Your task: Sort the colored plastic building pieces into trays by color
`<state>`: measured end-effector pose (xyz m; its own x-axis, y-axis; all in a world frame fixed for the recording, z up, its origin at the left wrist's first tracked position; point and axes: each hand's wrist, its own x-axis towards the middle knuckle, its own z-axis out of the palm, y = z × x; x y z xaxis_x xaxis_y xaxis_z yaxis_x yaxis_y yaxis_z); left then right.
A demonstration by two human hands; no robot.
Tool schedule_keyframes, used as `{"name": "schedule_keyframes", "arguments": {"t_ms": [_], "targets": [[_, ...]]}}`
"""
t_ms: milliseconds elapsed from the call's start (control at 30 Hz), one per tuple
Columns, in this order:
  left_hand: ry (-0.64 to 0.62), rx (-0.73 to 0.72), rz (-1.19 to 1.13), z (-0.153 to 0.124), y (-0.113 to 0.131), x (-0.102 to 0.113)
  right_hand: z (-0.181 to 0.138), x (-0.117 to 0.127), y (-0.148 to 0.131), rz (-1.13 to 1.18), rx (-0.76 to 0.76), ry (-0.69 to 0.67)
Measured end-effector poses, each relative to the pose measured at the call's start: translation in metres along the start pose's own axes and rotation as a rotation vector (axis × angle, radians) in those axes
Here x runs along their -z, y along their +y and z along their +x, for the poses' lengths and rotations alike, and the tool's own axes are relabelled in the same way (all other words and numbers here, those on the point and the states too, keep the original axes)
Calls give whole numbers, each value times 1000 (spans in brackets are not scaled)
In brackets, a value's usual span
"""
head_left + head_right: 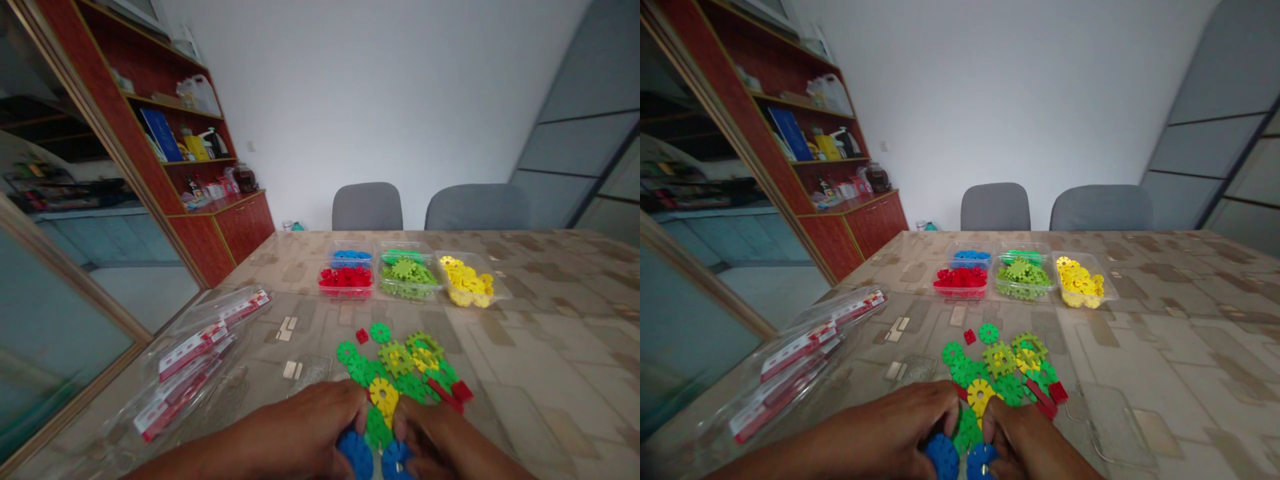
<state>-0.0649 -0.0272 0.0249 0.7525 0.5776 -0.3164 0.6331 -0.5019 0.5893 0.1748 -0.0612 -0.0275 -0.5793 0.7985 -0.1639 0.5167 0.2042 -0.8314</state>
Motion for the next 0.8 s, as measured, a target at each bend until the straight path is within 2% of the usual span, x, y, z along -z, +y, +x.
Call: {"name": "schedule_keyframes", "arguments": {"t_ms": [133, 367, 467, 600, 700, 800], "targets": [[-40, 14, -87, 1, 1, 1, 0, 0, -1, 57, 26, 56], [91, 23, -280, 10, -3, -5, 2, -1, -15, 173, 38, 147], [150, 2, -386, 15, -6, -11, 3, -6, -17, 250, 19, 142], [234, -48, -309, 18, -9, -14, 3, -8, -16, 327, -3, 125], [298, -53, -266, 17, -8, -10, 3, -2, -16, 327, 0, 174], [371, -28, -401, 22, -11, 4, 3, 9, -15, 272, 64, 248]]}}
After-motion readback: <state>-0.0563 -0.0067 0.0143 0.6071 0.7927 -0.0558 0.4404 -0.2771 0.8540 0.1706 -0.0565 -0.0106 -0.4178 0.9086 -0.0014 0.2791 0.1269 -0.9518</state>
